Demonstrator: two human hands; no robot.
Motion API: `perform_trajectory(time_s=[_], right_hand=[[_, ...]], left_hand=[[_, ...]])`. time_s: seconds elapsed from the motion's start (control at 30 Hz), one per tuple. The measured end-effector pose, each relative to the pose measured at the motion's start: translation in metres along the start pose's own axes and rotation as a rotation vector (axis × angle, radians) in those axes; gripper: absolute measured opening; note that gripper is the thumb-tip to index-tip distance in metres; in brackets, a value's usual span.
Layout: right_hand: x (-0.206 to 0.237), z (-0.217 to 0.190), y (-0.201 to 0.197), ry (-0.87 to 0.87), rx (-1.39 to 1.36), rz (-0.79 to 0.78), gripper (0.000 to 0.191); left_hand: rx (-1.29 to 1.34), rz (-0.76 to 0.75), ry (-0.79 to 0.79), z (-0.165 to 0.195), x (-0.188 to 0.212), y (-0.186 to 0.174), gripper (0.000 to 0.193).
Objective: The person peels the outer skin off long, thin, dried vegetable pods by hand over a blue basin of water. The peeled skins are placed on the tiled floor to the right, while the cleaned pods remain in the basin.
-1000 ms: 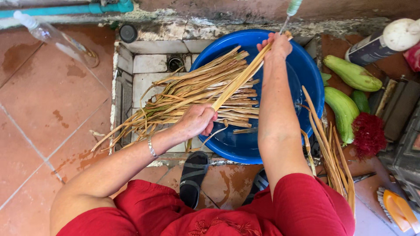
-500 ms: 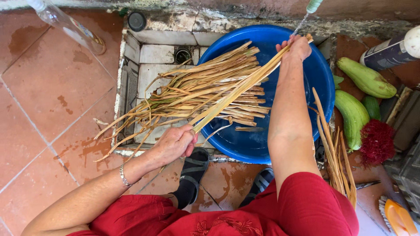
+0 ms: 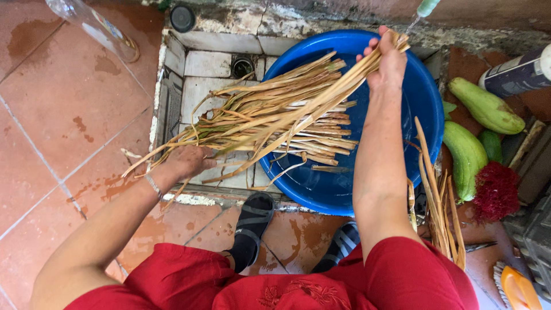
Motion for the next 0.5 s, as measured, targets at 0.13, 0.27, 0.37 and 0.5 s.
perform_trajectory(time_s=[0.13, 0.27, 0.37, 0.5], right_hand=[[0.011, 0.003, 0.001, -0.07, -0.056, -0.138, 0.02], [0.016, 0.007, -0.001, -0.123, -0.031, -0.055, 0.027], [0.019, 0.009, -0.001, -0.091, -0.01, 0.049, 0.037], [0.027, 0.006, -0.007, -0.064, -0.015, 0.134, 0.049]], left_hand=[[-0.394, -0.255, -0.083, 0.014, -0.047, -0.036, 0.066], [-0.195, 0.02, 0.047, 0.046, -0.126, -0.072, 0.042], [-0.171, 0.241, 0.173, 0.077, -0.183, -0.075, 0.036], [-0.253, 0.333, 0.231, 0.102, -0.221, -0.06, 0.037]])
Point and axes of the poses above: each hand's wrist, its own x-axis away from the middle knuckle, its own y-axis out of the palm, z = x × y, the point moved 2 cm from there along -x, towards the middle knuckle, and after that the axes turned 4 degrees about y, right-handed, at the moved point
